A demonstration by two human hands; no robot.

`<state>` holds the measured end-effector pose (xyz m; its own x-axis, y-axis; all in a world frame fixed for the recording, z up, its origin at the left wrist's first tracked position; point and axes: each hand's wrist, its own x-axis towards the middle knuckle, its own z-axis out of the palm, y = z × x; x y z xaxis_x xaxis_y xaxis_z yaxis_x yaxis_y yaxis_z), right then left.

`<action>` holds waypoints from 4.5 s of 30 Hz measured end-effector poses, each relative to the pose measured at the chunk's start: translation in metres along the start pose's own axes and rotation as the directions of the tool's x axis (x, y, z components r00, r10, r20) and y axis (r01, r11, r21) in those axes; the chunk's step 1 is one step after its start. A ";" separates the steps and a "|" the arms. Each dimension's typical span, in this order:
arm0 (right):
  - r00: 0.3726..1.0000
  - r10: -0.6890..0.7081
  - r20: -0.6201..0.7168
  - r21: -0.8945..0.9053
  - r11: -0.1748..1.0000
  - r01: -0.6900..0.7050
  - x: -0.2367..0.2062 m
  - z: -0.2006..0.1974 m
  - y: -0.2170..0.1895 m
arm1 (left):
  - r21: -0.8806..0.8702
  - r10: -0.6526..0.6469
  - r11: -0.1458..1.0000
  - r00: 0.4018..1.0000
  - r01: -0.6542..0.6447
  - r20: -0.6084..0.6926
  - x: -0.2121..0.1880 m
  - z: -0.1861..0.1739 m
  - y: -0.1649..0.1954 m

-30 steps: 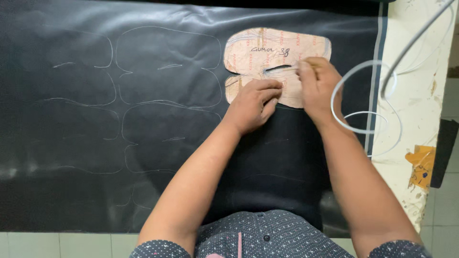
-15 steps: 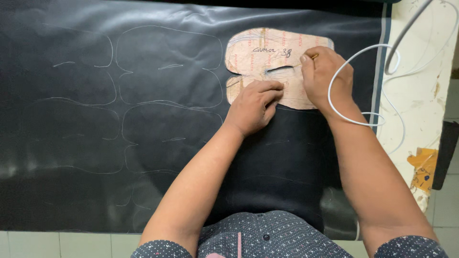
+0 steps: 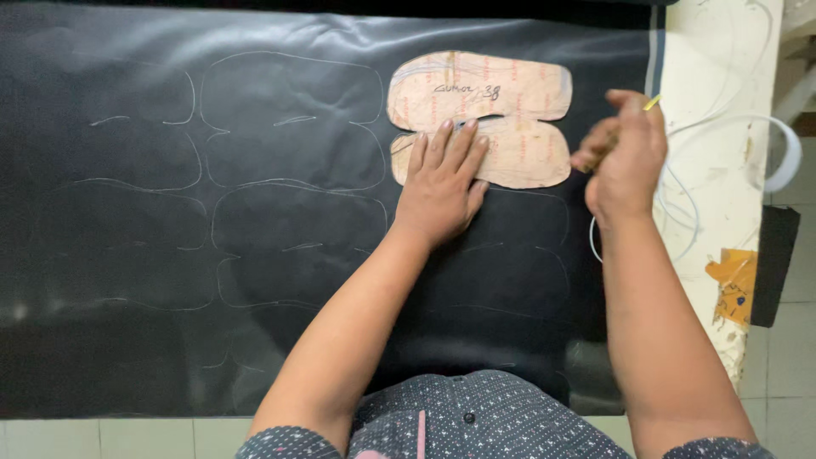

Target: The person holds a cardboard shoe pattern piece on a black sheet and traces around its edge with a marking pen, repositioning the pattern to trace additional outlines. At the end they lift the pattern aside and continue marking lines on the sheet.

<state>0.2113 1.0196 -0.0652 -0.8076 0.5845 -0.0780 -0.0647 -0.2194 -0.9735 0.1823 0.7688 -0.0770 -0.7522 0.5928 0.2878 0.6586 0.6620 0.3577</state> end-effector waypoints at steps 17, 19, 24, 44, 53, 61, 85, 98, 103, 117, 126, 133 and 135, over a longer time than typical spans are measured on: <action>0.970 -0.078 0.231 -0.426 0.888 0.173 0.041 -0.017 0.012 | 0.037 -0.186 0.983 0.973 0.182 0.140 -0.142 -0.048 0.037; 0.976 -0.052 0.211 -0.469 0.871 0.148 0.047 -0.017 0.017 | 0.044 -0.187 0.982 0.977 0.183 0.106 -0.146 -0.045 0.036; 0.970 -0.078 0.229 -0.502 0.844 0.186 0.050 -0.019 0.028 | 0.041 -0.194 0.981 0.978 0.192 0.072 -0.145 -0.041 0.032; 0.993 0.031 0.115 -0.437 0.899 0.022 -0.016 -0.035 0.011 | 0.034 -0.190 0.982 0.981 0.188 0.045 -0.143 -0.043 0.034; 0.976 -0.064 0.210 -0.582 0.793 0.177 -0.036 -0.041 0.008 | 0.039 -0.177 0.984 0.984 0.176 0.036 -0.144 -0.041 0.036; 0.976 0.000 0.217 -0.611 0.780 0.136 -0.033 -0.046 0.006 | 0.041 -0.172 0.984 0.984 0.171 0.039 -0.143 -0.042 0.037; 0.985 0.078 0.157 -0.615 0.787 0.036 -0.115 -0.084 0.006 | -0.025 -0.426 0.904 0.891 0.427 -0.158 -0.168 -0.023 0.033; 0.964 0.099 0.247 -0.542 0.839 0.053 -0.113 -0.086 -0.005 | -0.283 -0.535 0.841 0.787 0.461 -0.307 -0.199 -0.029 0.059; 0.953 0.234 0.195 -0.640 0.766 -0.057 -0.126 -0.097 -0.008 | -0.401 -0.636 0.763 0.696 0.507 -0.332 -0.238 -0.046 0.065; 0.941 0.084 0.328 -0.458 0.885 0.080 -0.183 -0.159 0.020 | -0.673 -0.936 0.334 0.151 0.660 -0.317 -0.450 -0.041 0.151; 0.931 0.114 0.347 -0.517 0.852 0.088 -0.184 -0.156 0.011 | -0.916 -0.889 0.047 -0.401 0.398 -0.220 -0.558 -0.054 0.193; 0.923 0.079 0.376 -0.464 0.879 0.114 -0.185 -0.152 0.011 | -0.818 -0.668 -0.301 -0.720 0.491 -0.186 -0.610 -0.047 0.212; 0.926 0.109 0.363 -0.454 0.888 0.074 -0.184 -0.149 0.010 | -0.817 -0.545 -0.443 -0.834 0.370 -0.082 -0.630 -0.042 0.213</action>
<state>0.4471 1.0263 -0.0926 -0.9671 0.2339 -0.0999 0.1492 0.2035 -0.9676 0.7956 0.5164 -0.1448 0.2667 -0.8930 -0.3625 -0.5873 -0.4488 0.6735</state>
